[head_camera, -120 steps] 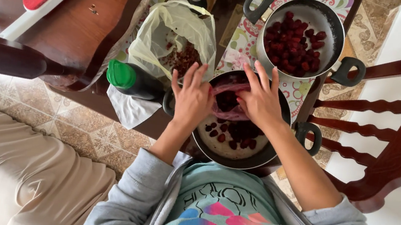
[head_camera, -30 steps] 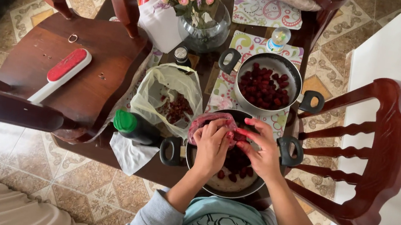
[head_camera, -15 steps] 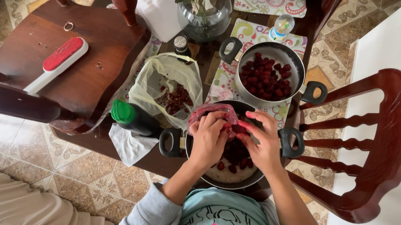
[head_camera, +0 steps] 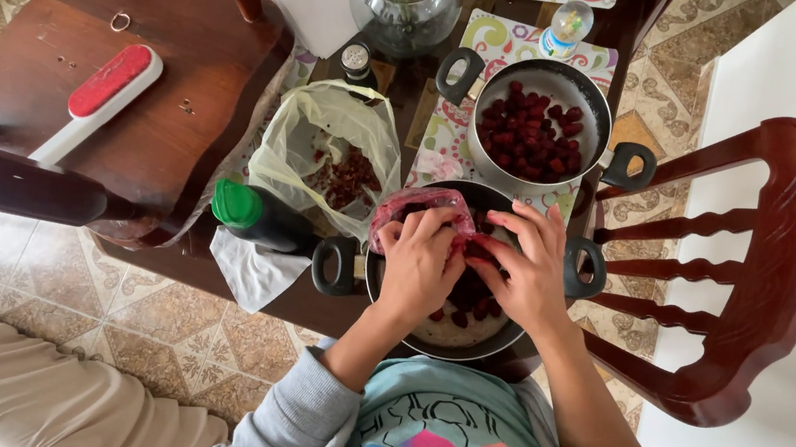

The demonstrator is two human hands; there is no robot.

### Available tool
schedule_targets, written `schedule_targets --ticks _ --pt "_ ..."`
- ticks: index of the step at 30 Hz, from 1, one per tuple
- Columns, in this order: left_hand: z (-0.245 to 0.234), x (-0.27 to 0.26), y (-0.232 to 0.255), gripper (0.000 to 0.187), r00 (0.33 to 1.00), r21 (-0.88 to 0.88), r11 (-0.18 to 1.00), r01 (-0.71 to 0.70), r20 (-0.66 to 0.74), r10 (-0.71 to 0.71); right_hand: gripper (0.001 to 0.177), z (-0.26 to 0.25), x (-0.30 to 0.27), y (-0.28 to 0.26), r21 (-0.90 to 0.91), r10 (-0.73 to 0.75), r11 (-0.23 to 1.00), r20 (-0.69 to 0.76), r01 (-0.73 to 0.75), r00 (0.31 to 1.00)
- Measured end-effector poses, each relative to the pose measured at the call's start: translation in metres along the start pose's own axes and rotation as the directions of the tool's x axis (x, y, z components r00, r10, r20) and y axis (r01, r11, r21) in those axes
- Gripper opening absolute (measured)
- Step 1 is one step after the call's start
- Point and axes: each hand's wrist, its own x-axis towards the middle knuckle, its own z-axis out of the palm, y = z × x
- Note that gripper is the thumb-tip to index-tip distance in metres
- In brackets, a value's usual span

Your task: Transferring red petals and berries from containers into a pot.

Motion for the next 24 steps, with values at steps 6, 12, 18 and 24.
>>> schedule_targets --ticks 6,12,18,24 --pt "0.009 -0.006 -0.007 0.020 0.997 -0.130 0.988 0.081 0.018 -0.079 0.028 0.015 -0.016 0.012 0.057 0.009 0.998 -0.093 -0.004 0.996" --pt "0.012 -0.006 0.000 0.030 0.999 -0.149 0.988 0.044 0.007 -0.043 0.027 0.011 -0.013 0.006 -0.006 -0.041 0.999 -0.137 0.040 0.990" --pt "0.027 -0.011 -0.013 0.028 0.984 -0.290 0.941 0.175 0.096 -0.153 0.025 0.015 -0.017 0.006 -0.033 -0.061 0.998 -0.173 0.056 0.983" --pt "0.037 -0.016 -0.013 0.027 0.992 -0.279 0.952 0.124 0.010 -0.126 0.025 0.012 -0.013 0.005 -0.084 -0.113 0.992 -0.195 0.098 0.974"
